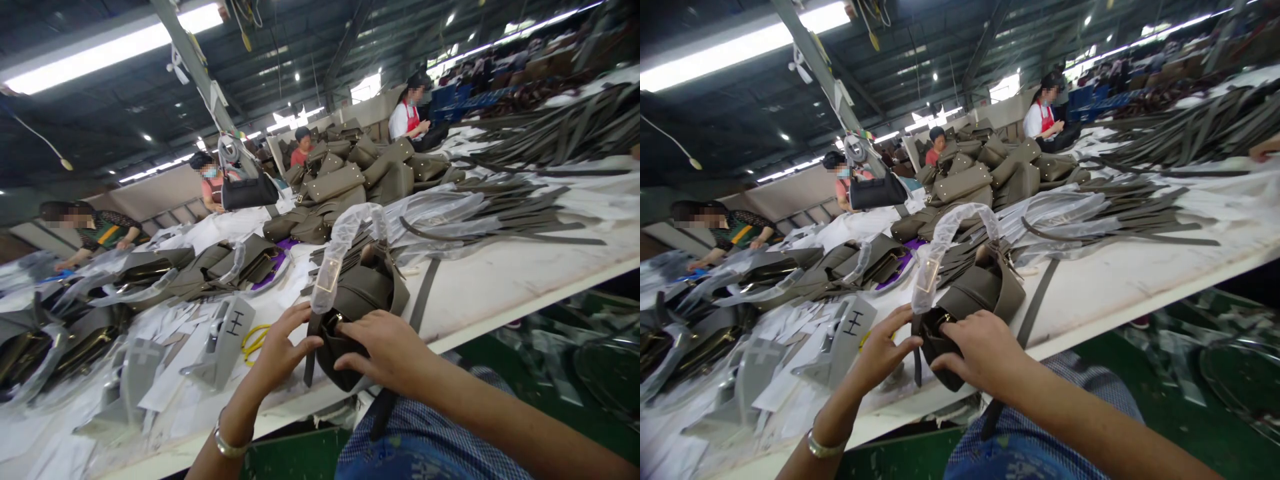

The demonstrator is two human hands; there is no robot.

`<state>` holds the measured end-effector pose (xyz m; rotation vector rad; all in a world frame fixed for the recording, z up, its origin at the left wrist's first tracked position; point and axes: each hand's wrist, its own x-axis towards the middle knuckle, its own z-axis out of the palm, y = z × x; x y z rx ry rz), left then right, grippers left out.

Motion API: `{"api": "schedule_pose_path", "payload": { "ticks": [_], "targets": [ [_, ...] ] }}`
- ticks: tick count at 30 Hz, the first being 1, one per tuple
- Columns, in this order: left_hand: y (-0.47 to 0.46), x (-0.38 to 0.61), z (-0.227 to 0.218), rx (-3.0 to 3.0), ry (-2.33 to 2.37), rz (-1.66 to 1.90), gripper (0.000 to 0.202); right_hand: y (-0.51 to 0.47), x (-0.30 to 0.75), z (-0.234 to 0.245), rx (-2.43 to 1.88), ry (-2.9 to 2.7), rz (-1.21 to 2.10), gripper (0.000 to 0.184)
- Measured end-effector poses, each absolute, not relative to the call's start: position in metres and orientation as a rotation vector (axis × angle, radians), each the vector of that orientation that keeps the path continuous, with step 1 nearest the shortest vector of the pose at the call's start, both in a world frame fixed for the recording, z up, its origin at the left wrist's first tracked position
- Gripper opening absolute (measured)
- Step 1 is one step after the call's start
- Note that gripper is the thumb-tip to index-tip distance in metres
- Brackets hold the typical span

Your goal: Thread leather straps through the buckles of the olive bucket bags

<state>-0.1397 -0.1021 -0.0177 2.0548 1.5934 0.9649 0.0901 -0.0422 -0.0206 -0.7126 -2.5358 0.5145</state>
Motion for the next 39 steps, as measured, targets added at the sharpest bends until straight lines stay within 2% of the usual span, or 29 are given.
{"api": "schedule_pose_path", "payload": {
  "ticks": [3, 4, 9, 14, 17, 19, 23, 29, 33, 39],
  "targets": [
    [-0.094, -0.138, -0.006, 2.157, 1.562, 0.856, 0.031, -0.038, 0.092, -0.032, -0.663, -2.635, 0.317, 0.008],
    [-0.089, -0.136, -0.001, 2.176, 1.548, 0.834, 0.029, -0.03, 0.093, -0.035, -0.645, -2.634, 0.266, 0.006],
    [-0.047, -0.11, 0.011, 2.18, 1.5, 0.837, 0.028, 0.025, 0.12, -0.036, -0.621, -2.539, 0.078, 0.01],
    [-0.018, -0.064, 0.003, 2.105, 1.448, 0.951, 0.026, -0.01, 0.155, -0.051, -0.908, -1.913, 0.064, 0.022],
    [-0.017, -0.031, -0.002, 2.1, 1.394, 1.006, 0.026, -0.058, 0.156, -0.066, -1.004, -1.799, 0.237, 0.022],
    [-0.018, -0.008, -0.005, 2.068, 1.36, 1.048, 0.028, -0.078, 0.153, -0.071, -1.109, -1.823, 0.372, 0.028],
    [-0.014, 0.023, -0.009, 2.021, 1.292, 1.044, 0.027, -0.083, 0.158, -0.074, -1.366, -1.637, 0.495, 0.029],
    [-0.01, 0.03, -0.012, 2.172, 1.194, 0.853, 0.037, -0.08, 0.175, -0.08, -1.171, -1.244, 0.941, 0.025],
    [-0.016, 0.032, -0.013, 2.154, 1.142, 0.807, 0.024, -0.083, 0.175, -0.081, -1.12, -1.117, 1.026, 0.028],
    [-0.021, 0.036, -0.012, 2.1, 1.1, 0.783, 0.021, -0.079, 0.174, -0.078, -1.124, -1.081, 1.023, 0.034]
  ]
}}
